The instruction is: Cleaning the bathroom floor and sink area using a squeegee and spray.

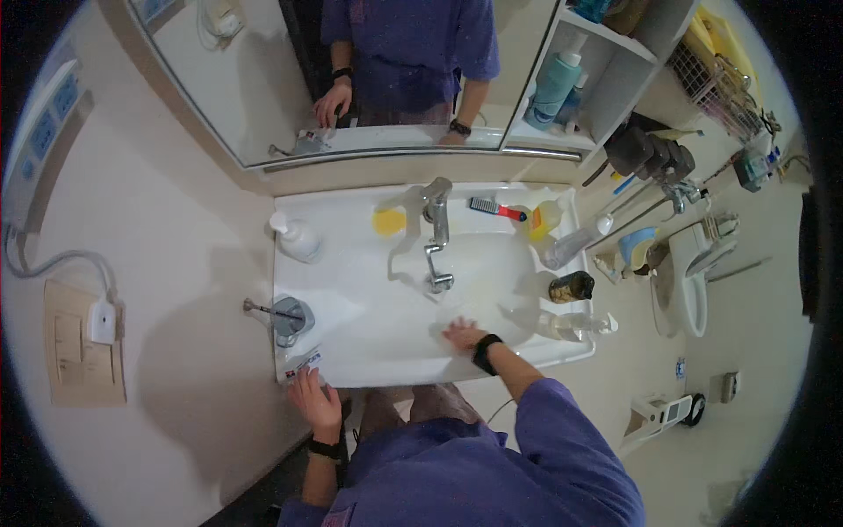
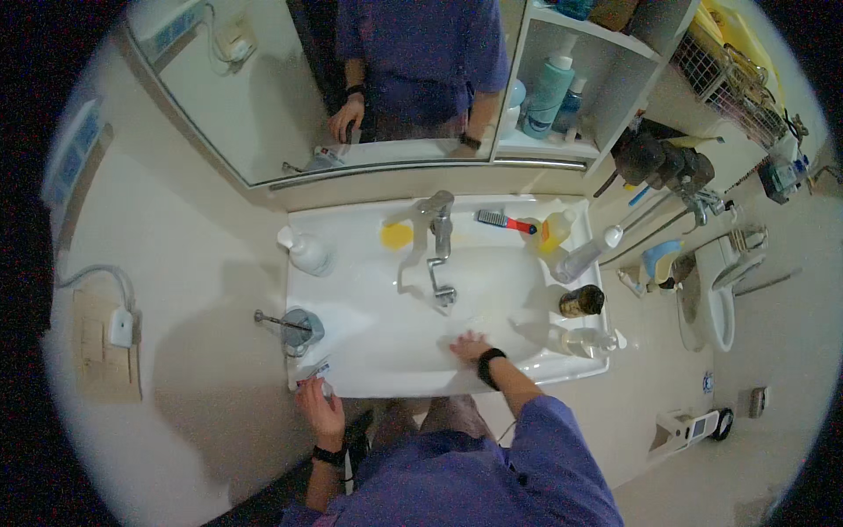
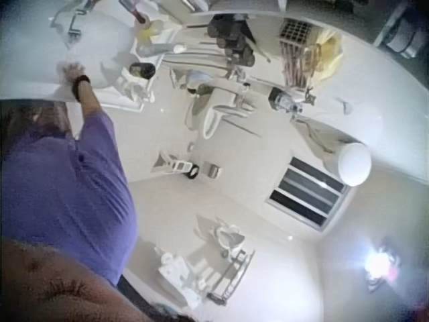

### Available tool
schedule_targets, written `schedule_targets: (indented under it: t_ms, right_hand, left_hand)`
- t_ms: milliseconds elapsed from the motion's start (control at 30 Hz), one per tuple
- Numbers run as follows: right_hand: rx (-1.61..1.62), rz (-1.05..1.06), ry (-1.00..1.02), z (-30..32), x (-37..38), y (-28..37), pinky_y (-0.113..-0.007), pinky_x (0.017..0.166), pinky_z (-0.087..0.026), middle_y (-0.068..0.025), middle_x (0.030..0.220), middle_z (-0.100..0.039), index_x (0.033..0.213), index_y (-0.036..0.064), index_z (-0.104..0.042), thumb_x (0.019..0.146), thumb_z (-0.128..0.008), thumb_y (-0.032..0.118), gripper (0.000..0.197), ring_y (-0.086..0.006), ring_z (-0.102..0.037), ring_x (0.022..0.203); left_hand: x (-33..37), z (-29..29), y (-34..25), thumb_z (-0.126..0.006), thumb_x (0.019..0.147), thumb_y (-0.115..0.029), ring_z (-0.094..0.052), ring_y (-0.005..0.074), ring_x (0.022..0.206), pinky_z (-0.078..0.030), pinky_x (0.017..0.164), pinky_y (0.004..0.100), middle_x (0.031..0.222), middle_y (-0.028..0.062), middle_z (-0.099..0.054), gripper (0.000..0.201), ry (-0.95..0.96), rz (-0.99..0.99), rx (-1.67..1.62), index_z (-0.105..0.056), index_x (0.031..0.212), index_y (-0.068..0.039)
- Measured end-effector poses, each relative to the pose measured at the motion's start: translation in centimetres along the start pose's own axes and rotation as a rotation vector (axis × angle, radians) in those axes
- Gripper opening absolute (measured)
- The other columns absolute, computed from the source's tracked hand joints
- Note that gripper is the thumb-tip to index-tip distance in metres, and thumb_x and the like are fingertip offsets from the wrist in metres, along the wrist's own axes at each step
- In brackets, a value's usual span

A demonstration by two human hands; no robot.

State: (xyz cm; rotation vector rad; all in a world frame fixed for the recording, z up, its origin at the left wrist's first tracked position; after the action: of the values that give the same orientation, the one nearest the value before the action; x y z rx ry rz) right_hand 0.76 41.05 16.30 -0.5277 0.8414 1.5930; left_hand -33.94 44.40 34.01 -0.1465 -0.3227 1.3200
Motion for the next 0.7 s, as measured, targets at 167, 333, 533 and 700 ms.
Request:
schedule_targets:
  t_ms: [167, 333, 533, 700]
  right_hand:
    - [0.185, -0.13, 0.078, 1.8, 1.2, -1.9, -0.046, 0.109, -0.007, -0.0092, 0.148, -0.005, 0.141, 0.0206, -0.015, 0.092, -0.022, 0.045, 0.055, -0.0344, -0.007, 0.134]
    - [0.292, -0.466, -0.23, 5.1, 0.3, -6.3, -0.044, 0.108, -0.009, -0.0104, 0.148, -0.001, 0.142, 0.013, -0.005, 0.089, -0.03, 0.049, 0.069, -0.0347, -0.004, 0.135]
    - [0.153, -0.282, -0.207, 6.4, 4.2, -2.1, -0.045, 0.107, -0.013, -0.0114, 0.148, -0.002, 0.141, 0.0107, -0.009, 0.088, -0.033, 0.05, 0.07, -0.0349, -0.005, 0.134]
    - [0.112, -0.325, -0.288, 2.8, 1.2, -7.0, -0.044, 0.108, -0.01, -0.0106, 0.148, -0.002, 0.14, 0.0113, -0.014, 0.089, -0.033, 0.049, 0.067, -0.033, -0.004, 0.135]
  left_hand:
    - [1.8, 1.1, -3.8, -0.053, 0.075, -0.01, -0.041, 0.035, 0.111, -0.026, 0.095, 0.0497, 0.115, 0.0167, -0.047, 0.036, -0.071, -0.085, -0.055, -0.048, 0.109, -0.003]
    - [3.6, 1.9, -6.0, -0.056, 0.073, -0.007, -0.042, 0.0327, 0.109, -0.028, 0.093, 0.0492, 0.113, 0.0148, -0.047, 0.032, 0.002, -0.128, -0.16, -0.05, 0.104, -0.004]
    - [6.5, 0.8, -9.7, -0.057, 0.076, -0.008, -0.043, 0.0323, 0.108, -0.031, 0.093, 0.0437, 0.112, 0.0146, -0.049, 0.03, 0.196, -0.207, -0.328, -0.051, 0.105, -0.005]
    - [9.0, -1.0, -12.6, -0.057, 0.078, -0.013, -0.051, 0.0342, 0.095, -0.04, 0.084, 0.0402, 0.103, 0.0169, -0.055, 0.032, 0.477, -0.274, -0.452, -0.049, 0.108, -0.002]
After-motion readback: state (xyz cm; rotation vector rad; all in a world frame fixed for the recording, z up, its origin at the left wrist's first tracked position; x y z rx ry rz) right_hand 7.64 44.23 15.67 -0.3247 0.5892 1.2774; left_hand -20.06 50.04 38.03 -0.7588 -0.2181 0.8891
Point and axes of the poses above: each hand's wrist, its own x-axis towards the middle knuckle, its own z-axis out of the back of the hand, y = z × x, the point moved 2 cm from there along x, towards the middle knuckle
